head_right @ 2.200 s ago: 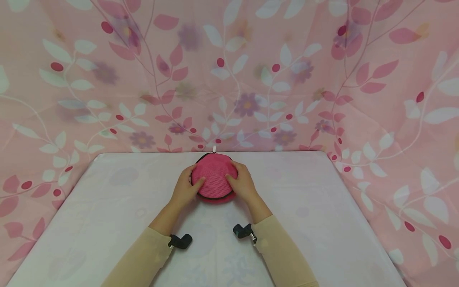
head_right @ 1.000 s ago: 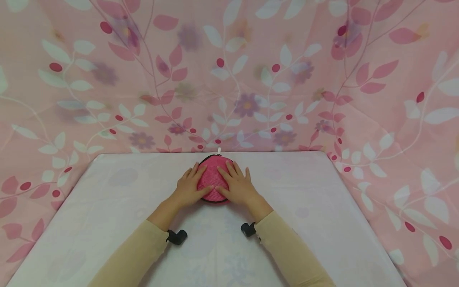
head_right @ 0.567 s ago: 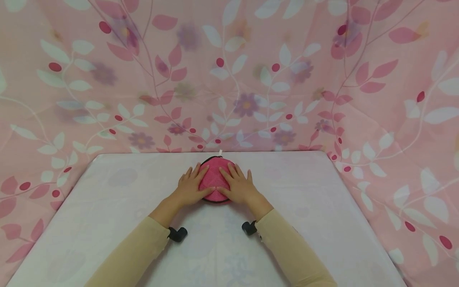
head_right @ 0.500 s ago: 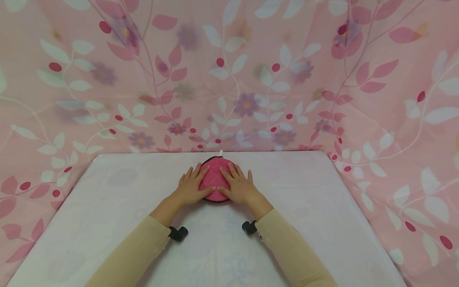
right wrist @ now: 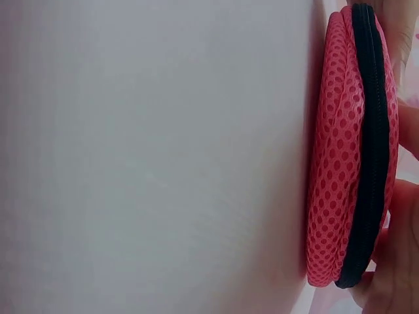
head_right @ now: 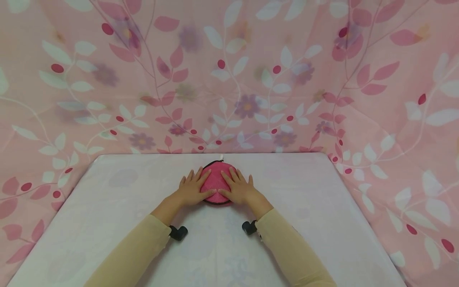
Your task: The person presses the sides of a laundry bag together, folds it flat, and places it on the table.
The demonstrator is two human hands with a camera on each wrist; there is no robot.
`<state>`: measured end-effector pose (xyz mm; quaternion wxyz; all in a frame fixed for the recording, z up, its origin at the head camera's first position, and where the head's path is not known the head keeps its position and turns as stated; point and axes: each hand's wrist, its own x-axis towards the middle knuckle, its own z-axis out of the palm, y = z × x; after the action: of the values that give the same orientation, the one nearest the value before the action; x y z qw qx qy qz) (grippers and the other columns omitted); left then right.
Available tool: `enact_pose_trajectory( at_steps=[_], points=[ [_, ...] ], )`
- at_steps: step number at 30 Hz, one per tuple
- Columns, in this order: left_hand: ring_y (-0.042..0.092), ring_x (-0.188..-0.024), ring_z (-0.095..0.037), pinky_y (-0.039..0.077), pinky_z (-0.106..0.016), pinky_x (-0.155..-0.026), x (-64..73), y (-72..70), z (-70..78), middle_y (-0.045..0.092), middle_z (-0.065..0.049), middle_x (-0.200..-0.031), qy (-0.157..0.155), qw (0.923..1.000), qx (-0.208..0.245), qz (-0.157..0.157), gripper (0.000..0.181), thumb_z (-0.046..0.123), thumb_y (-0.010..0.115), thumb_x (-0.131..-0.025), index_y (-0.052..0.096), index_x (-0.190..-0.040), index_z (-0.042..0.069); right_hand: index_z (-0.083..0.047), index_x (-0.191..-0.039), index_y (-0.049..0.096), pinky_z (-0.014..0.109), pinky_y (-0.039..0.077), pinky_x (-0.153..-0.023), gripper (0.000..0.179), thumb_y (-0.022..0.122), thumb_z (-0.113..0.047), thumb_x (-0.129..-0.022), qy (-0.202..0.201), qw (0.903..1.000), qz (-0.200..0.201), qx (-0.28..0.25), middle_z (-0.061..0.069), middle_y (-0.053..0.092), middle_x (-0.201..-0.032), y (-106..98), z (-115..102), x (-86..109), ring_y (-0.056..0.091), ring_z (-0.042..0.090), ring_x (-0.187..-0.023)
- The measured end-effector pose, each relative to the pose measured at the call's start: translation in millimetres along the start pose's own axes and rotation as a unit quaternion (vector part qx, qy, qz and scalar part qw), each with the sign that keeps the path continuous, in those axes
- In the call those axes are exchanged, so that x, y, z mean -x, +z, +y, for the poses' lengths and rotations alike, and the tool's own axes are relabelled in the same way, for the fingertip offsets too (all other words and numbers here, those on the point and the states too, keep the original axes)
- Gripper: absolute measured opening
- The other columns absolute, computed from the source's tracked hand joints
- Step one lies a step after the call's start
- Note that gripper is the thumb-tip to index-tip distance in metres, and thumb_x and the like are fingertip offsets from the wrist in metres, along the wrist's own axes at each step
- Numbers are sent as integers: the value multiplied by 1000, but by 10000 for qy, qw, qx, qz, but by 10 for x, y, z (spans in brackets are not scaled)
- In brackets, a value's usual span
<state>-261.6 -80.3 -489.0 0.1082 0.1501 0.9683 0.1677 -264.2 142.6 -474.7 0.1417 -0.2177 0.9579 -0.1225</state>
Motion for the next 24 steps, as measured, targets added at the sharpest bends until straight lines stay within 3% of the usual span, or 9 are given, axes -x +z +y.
enact_pose_trajectory(
  at_steps=[6,12,24],
  points=[
    [5,-150,-48,5,-67,-116,-25,30,-2,5,-12,-168,-56,9999,-100,-112,88,74,41,-92,15,-162,27,-27,-162,5,71,1,-113,78,37,-64,-100,141,9993,-323,131,7,-6,-168,21,24,-32,-3,35,-153],
    [3,-150,-48,4,-67,-116,-18,41,-3,2,-11,-168,-116,9996,-82,-258,89,76,40,-92,12,-162,29,-24,-162,11,73,4,-112,79,42,-61,-100,119,9995,-255,165,11,0,-168,24,-1,-21,1,38,-153],
    [3,-150,-48,5,-67,-116,-18,37,-1,0,-9,-168,-193,9991,-213,-316,89,77,38,-92,10,-162,31,-29,-162,4,71,3,-113,80,38,-65,-99,291,9985,-374,279,6,-7,-168,76,26,-74,-4,35,-153]
  ],
)
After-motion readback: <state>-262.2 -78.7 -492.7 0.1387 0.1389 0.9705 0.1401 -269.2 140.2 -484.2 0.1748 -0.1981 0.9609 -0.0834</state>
